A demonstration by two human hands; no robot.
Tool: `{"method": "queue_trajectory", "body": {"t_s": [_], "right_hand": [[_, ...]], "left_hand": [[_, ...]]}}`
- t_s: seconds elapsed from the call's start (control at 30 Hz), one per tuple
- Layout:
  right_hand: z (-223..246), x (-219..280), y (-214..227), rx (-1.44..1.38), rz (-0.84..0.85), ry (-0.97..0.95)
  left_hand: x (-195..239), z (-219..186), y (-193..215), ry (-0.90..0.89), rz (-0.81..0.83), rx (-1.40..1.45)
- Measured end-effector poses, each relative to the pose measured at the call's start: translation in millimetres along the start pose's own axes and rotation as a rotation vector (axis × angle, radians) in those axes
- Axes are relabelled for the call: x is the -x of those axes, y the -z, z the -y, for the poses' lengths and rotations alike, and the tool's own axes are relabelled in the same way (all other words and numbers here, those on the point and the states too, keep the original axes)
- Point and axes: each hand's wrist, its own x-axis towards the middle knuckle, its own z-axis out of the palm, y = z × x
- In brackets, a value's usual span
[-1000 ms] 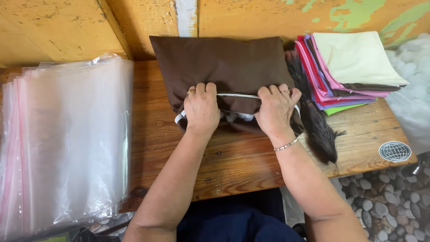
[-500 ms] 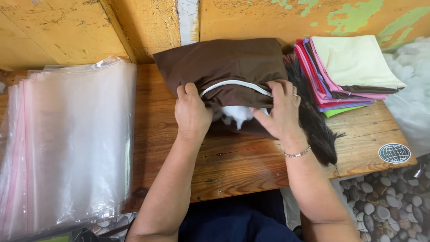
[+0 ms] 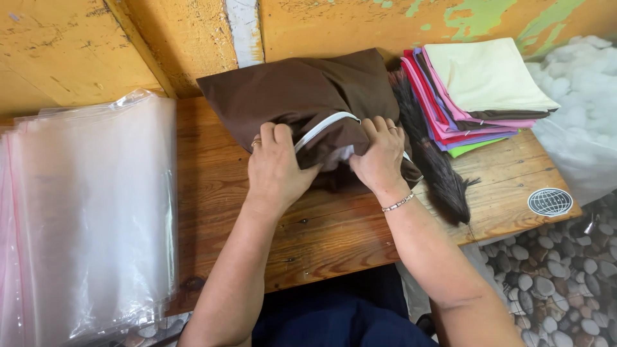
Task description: The person stuffs white filling into a brown pillowcase by hand, then zips the case closed. They proceed to pat and smooth the pillow to distribute the filling evenly.
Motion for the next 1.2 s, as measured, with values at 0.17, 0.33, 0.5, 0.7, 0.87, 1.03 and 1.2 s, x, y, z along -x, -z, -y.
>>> {"method": "queue_trajectory", "body": {"t_s": [0.17,0.33,0.5,0.7,0.87,1.03,1.2], "right_hand": [[65,-20,45,-0.073,0.235,0.007],[52,-12,29,-0.091,0.38,0.034],[28,0,12,0.206,0.116,0.017],[-39,-3,6,0.351,-0.158,0.003],[-46,-6,17,0.274,-0.163,-0.13],[-22,-21,59,-0.012,0.388,-0.483],[-5,-28,115,-0.376,0.6,-0.447]], "left_hand": [[-3,-1,-38,-0.241,-0.356,-0.083],[-28,31,-81,-0.287,-0.487,-0.177],[-31,35,-82,-0.286,-0.646,-0.239],[-28,57,-59,-0.108,-0.733,-0.255],[-18,49,-17,0.141,-0.587,-0.152],[-14,46,-7,0.348,-0.227,0.055],[-9,39,18,0.381,-0.057,0.142]]}}
